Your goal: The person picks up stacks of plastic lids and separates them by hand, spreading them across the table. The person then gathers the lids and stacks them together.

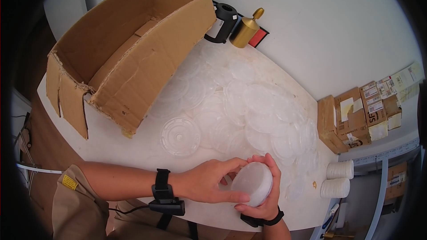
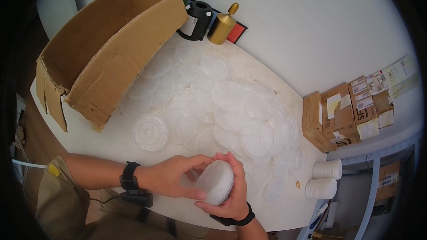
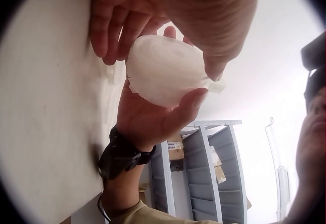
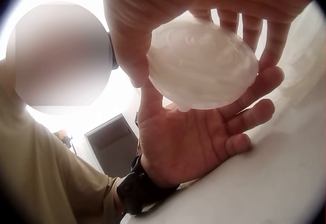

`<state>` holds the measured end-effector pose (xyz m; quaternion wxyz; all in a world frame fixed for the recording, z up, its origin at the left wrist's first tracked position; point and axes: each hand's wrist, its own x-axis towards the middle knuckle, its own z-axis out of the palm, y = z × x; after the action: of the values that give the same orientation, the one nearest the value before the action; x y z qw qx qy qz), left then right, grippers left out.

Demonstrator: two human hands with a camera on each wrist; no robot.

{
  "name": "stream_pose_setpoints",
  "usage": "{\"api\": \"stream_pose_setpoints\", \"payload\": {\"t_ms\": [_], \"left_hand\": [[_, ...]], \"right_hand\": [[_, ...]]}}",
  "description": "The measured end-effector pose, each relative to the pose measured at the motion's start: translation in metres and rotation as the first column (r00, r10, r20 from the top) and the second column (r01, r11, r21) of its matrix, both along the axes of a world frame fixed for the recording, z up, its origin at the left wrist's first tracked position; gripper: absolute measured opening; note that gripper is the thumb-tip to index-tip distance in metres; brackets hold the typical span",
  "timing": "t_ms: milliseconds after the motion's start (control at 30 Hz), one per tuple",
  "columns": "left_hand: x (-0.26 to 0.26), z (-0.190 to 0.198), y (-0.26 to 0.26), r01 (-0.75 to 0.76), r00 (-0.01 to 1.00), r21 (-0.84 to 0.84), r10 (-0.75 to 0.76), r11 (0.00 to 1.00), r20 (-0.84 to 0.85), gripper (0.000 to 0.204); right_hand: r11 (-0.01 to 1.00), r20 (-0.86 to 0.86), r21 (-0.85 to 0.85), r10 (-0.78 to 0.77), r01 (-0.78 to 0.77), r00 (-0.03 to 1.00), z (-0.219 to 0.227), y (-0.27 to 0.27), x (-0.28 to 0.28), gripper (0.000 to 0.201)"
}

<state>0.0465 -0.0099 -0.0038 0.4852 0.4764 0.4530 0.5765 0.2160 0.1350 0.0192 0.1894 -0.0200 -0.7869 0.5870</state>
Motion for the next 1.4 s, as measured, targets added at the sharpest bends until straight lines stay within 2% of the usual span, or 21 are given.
{"api": "stream_pose_setpoints", "payload": {"t_ms": [67,133,167,233,267,333,433,633,867,967,1067,1267,1333,1367,1400], "left_hand": [[0.002,0.000,0.000,-0.001,1.000,-0.001,0.001,1.000,0.003,0.088],[0.007,0.001,-0.001,-0.173,0.985,0.049,0.172,0.984,0.022,0.079],[0.007,0.002,-0.002,-0.173,0.985,0.048,0.172,0.984,0.023,0.079],[0.004,0.004,-0.002,-0.289,0.953,0.088,0.295,0.953,-0.067,0.058],[0.001,0.004,-0.002,-0.289,0.953,0.088,0.295,0.953,-0.067,0.058],[-0.003,0.003,-0.002,-0.171,0.982,0.120,0.180,0.978,-0.063,0.039],[0.000,0.003,-0.004,-0.101,0.994,0.162,0.106,0.982,-0.020,0.027],[0.003,0.005,-0.004,-0.125,0.992,0.216,0.121,0.968,0.033,0.012],[0.002,0.004,-0.004,-0.074,0.997,0.229,0.064,0.971,0.051,0.008],[0.000,0.004,-0.004,-0.068,0.998,0.223,0.068,0.972,0.009,0.007],[0.000,0.005,-0.004,-0.071,0.997,0.237,0.060,0.969,0.052,0.008],[0.000,0.008,-0.005,-0.178,0.982,0.210,0.161,0.961,0.095,0.008],[-0.004,0.010,-0.005,-0.289,0.957,0.189,0.283,0.938,0.060,0.007],[-0.006,0.011,-0.005,-0.290,0.957,0.189,0.284,0.938,0.060,0.007],[-0.009,0.014,-0.005,-0.382,0.921,0.245,0.390,0.891,0.014,0.006]], "right_hand": [[1.000,0.002,-0.014,-0.003,0.003,1.000,0.000,0.001,0.000,0.123],[0.994,0.010,0.101,-0.042,0.041,0.999,0.001,0.003,0.001,0.122],[0.994,0.011,0.100,-0.042,0.041,0.999,0.001,0.004,0.002,0.122],[0.991,0.059,0.113,-0.081,0.074,0.995,0.003,0.005,0.002,0.119],[0.991,0.059,0.112,-0.080,0.073,0.995,0.003,0.004,0.001,0.119],[0.996,0.134,0.028,-0.092,0.089,0.987,0.005,0.002,0.001,0.117],[0.995,0.185,-0.019,-0.093,0.098,0.978,0.006,0.001,-0.001,0.114],[0.995,0.226,0.019,-0.103,0.101,0.969,0.007,0.002,-0.003,0.114],[0.994,0.202,-0.023,-0.097,0.103,0.975,0.007,0.000,-0.003,0.113],[0.996,0.216,-0.010,-0.089,0.094,0.972,0.007,0.001,-0.003,0.109],[0.996,0.223,-0.026,-0.076,0.084,0.972,0.008,0.001,-0.004,0.102],[0.982,0.204,-0.148,-0.088,0.120,0.975,0.012,0.000,-0.003,0.100],[0.950,0.186,-0.203,-0.200,0.237,0.962,0.018,-0.003,-0.003,0.103],[0.950,0.185,-0.202,-0.200,0.236,0.962,0.017,-0.002,-0.002,0.103],[0.934,0.150,-0.245,-0.229,0.261,0.962,0.018,-0.002,-0.001,0.105]]}}
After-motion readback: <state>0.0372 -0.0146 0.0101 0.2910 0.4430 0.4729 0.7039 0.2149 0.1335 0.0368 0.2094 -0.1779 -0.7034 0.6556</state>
